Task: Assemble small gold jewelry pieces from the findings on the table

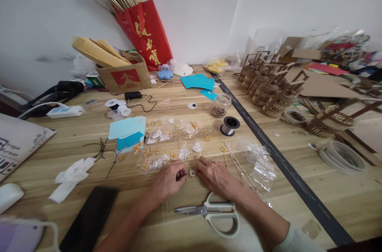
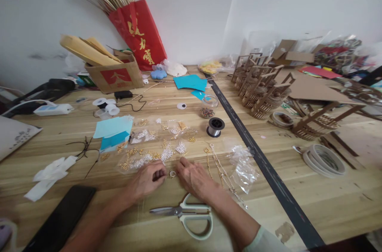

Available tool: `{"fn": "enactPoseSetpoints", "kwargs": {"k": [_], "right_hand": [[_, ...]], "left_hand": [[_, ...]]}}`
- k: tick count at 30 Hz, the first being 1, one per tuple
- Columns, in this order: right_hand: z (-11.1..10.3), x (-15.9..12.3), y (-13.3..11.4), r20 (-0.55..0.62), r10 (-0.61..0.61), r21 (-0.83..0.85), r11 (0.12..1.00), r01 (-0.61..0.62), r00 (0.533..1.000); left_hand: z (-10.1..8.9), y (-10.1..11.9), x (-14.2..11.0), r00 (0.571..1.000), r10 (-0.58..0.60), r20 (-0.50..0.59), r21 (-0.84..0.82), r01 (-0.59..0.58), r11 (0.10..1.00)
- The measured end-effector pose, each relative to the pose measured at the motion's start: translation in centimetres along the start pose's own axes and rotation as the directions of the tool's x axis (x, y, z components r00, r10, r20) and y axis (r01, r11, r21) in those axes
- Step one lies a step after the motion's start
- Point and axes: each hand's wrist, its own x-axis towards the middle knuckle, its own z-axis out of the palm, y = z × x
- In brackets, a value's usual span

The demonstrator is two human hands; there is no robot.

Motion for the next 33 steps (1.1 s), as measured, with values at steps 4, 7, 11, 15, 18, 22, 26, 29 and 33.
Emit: {"fn": "enactPoseSetpoints", "kwargs": {"k": [4, 7, 11, 15, 18, 22, 26, 29, 33], "right_hand": [[-0.4, -0.1, -0.1, -0.037, 0.01, 0.056, 0.998, -0.008, 0.999], [-0.5, -0.2, -0.3, -0.098, 0.026, 0.134, 0.991, -0.013, 0.995], [0.5, 0.0, -0.7, -0.172, -0.008, 0.292, 0.954, 0.059, 0.985], [1.9, 0.5, -1.1, -0.225, -0.017, 0.407, 0.907, 0.11, 0.974], [2.5, 0.7, -1.3, -0.237, 0.009, 0.443, 0.891, 0.1, 0.972], [2.7, 0.8, -1.3, -0.226, 0.031, 0.466, 0.881, 0.08, 0.974], [2.9, 0.8, -1.2, -0.212, 0.032, 0.469, 0.88, 0.073, 0.977], [3.0, 0.8, -1.2, -0.219, 0.032, 0.463, 0.883, 0.075, 0.975], [3.2, 0.8, -1.2, -0.233, 0.039, 0.455, 0.887, 0.073, 0.972]], "left_hand": [[-0.1, -0.1, 0.1, 1.0, -0.011, -0.002, -0.023, 0.011, 1.0], [-0.1, -0.1, 0.1, 1.0, -0.007, 0.005, -0.031, 0.007, 1.0], [-0.2, 0.0, 0.1, 1.0, -0.01, 0.016, -0.035, 0.011, 0.999], [-0.2, 0.0, 0.1, 1.0, -0.017, 0.008, -0.037, 0.018, 0.999], [-0.1, -0.1, 0.1, 1.0, -0.011, 0.0, -0.044, 0.011, 0.999], [-0.1, -0.1, 0.0, 1.0, -0.018, -0.004, -0.049, 0.018, 0.999], [-0.3, 0.0, 0.0, 1.0, -0.023, -0.009, -0.048, 0.022, 0.999], [-0.2, 0.0, 0.0, 1.0, -0.017, -0.017, -0.049, 0.017, 0.999], [-0.2, 0.0, 0.0, 0.999, -0.027, -0.023, -0.044, 0.026, 0.999]]}}
